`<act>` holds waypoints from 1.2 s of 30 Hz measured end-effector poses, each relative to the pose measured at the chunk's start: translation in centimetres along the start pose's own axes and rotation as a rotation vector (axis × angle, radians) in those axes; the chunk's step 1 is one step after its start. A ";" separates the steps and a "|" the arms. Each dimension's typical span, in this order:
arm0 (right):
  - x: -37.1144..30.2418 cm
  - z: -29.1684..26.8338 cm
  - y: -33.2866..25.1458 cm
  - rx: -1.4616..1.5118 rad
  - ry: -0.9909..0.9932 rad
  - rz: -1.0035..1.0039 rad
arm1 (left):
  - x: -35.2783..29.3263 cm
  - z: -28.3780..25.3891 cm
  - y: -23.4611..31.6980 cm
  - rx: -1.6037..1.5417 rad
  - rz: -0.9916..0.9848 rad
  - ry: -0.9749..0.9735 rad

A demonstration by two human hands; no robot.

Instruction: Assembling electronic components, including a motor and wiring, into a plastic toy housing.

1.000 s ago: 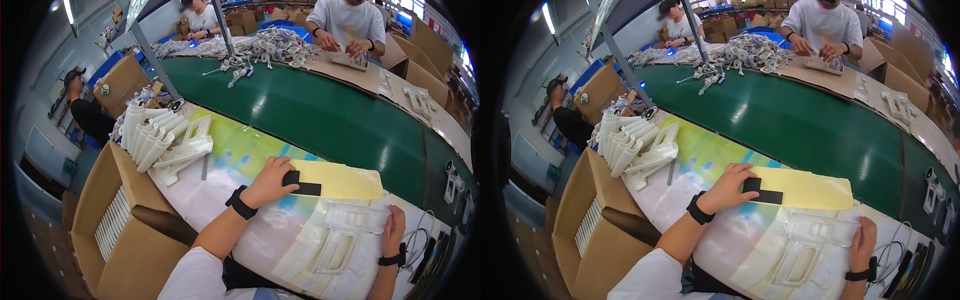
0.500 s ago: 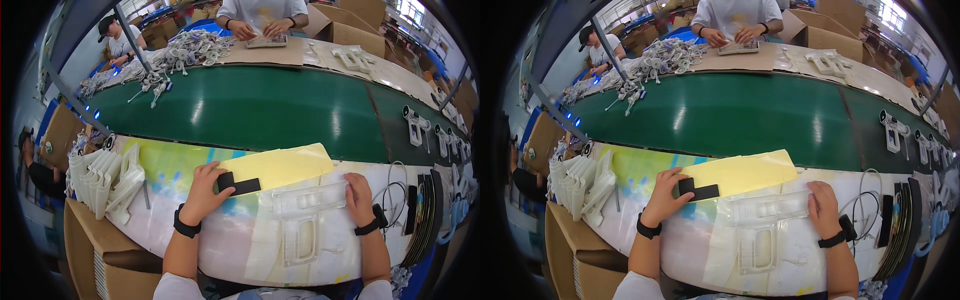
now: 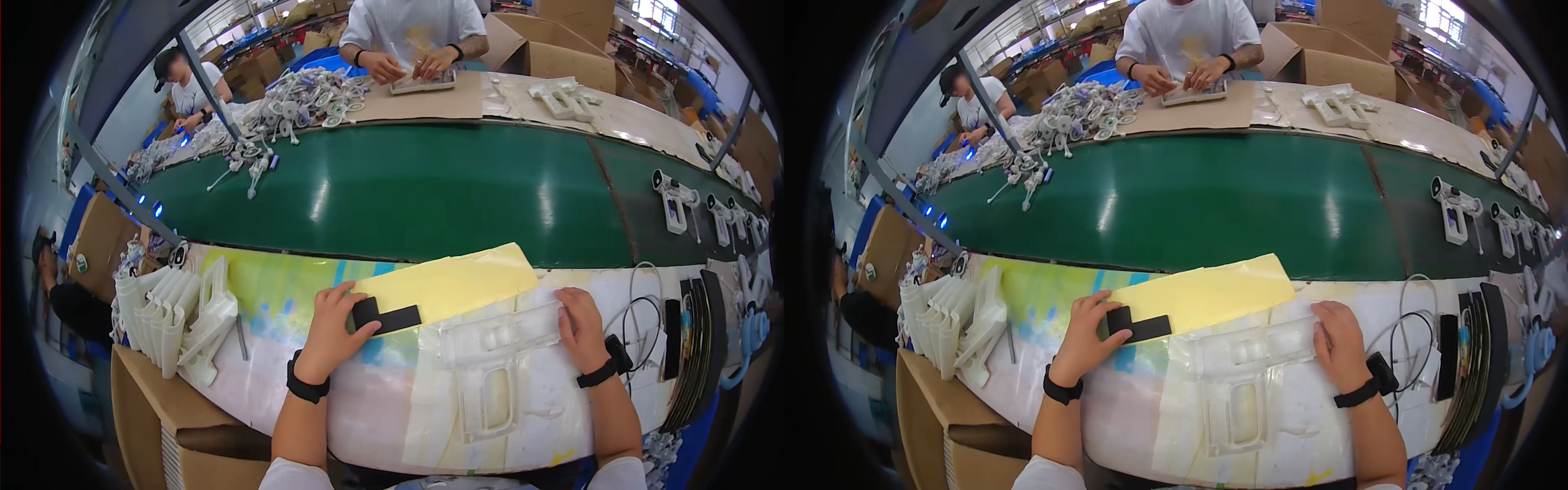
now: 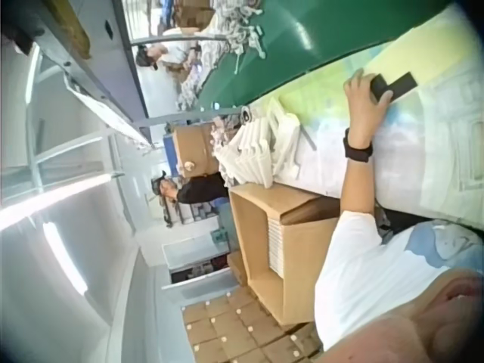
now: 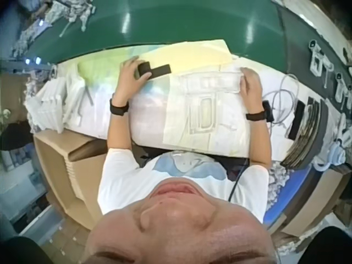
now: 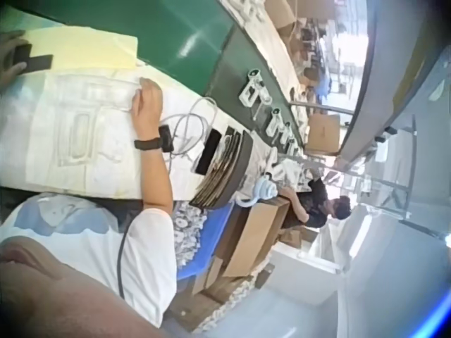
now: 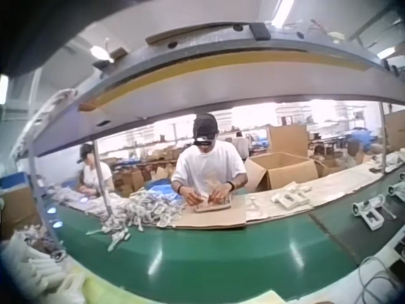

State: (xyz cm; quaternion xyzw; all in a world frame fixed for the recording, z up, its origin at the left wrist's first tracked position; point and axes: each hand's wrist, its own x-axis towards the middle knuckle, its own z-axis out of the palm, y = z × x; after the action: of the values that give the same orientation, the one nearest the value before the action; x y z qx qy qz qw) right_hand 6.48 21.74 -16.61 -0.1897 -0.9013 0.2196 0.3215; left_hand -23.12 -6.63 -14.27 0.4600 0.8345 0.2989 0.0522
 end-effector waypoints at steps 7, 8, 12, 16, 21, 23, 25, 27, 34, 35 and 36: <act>0.1 0.0 -0.3 0.016 -0.012 -0.013 | -0.3 -0.1 -0.2 0.034 0.027 0.032; 0.0 -0.1 -0.4 0.011 -0.023 -0.016 | -0.5 -0.1 -0.1 0.035 0.029 0.032; -0.1 -0.1 -0.2 -0.012 -0.004 -0.036 | -0.4 0.3 -0.1 0.025 0.023 0.024; -0.3 -0.1 -0.4 0.006 -0.007 -0.037 | -0.7 0.3 -0.1 0.032 0.020 0.014; 0.2 0.0 -0.3 -0.004 -0.003 -0.028 | -0.1 0.1 0.0 0.030 0.023 0.027; 0.3 0.1 -0.2 0.016 -0.011 -0.024 | 0.1 0.2 0.1 0.021 0.021 0.022; 0.2 0.0 -0.4 0.012 -0.016 -0.021 | -0.2 0.2 0.0 0.024 0.014 0.020; 0.1 0.0 -0.5 0.007 -0.016 -0.020 | -0.3 0.3 -0.1 0.026 0.025 0.024; 0.1 0.0 -0.7 0.026 0.013 -0.015 | -0.4 0.3 -0.1 0.024 0.023 0.026; 0.1 0.0 -0.7 0.025 0.012 -0.014 | -0.4 0.3 0.0 0.023 0.021 0.027; 0.1 0.0 -0.7 0.025 0.013 -0.012 | -0.4 0.3 0.0 0.022 0.021 0.028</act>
State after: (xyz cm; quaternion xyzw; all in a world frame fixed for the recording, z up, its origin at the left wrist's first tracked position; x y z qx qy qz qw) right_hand 6.32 21.21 -16.18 -0.1818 -0.8975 0.2274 0.3312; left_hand -22.77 -6.79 -14.56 0.4651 0.8335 0.2965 0.0325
